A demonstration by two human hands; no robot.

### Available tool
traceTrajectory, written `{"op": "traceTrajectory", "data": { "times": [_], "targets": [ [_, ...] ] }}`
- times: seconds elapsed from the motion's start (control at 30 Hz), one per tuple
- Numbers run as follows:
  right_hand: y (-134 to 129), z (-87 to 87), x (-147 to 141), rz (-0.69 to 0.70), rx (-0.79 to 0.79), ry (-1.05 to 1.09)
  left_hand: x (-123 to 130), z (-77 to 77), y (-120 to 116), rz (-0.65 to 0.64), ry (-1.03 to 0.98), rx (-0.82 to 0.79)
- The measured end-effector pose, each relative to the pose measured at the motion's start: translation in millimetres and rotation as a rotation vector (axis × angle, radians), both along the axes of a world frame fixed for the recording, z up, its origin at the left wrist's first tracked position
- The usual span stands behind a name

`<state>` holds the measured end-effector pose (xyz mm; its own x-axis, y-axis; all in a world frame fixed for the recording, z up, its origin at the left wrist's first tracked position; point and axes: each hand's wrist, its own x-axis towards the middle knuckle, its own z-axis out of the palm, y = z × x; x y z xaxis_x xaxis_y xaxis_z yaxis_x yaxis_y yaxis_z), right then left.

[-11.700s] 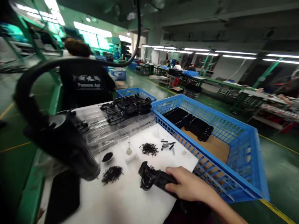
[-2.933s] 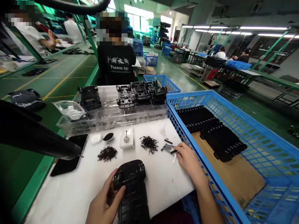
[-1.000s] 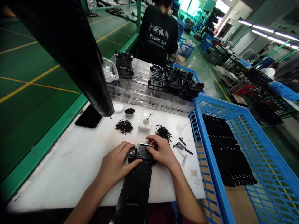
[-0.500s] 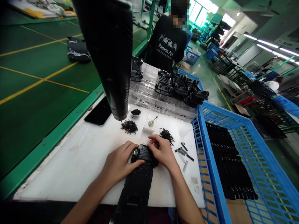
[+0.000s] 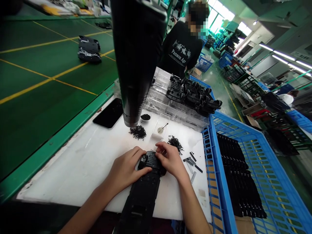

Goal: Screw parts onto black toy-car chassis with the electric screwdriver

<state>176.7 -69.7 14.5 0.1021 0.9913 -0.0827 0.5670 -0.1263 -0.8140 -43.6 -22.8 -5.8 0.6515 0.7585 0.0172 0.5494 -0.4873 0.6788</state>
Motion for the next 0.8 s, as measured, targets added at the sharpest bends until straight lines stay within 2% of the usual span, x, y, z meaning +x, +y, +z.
{"op": "traceTrajectory", "data": {
  "times": [0.33,0.8],
  "targets": [
    [-0.5,-0.9,6.4,-0.017,-0.050,0.036,0.5,-2.6,-1.1,0.009,-0.014,-0.009],
    [4.5,1.4,10.5,0.031,-0.117,0.069,0.0,-3.1,-1.3,0.007,-0.027,-0.008]
  ]
}}
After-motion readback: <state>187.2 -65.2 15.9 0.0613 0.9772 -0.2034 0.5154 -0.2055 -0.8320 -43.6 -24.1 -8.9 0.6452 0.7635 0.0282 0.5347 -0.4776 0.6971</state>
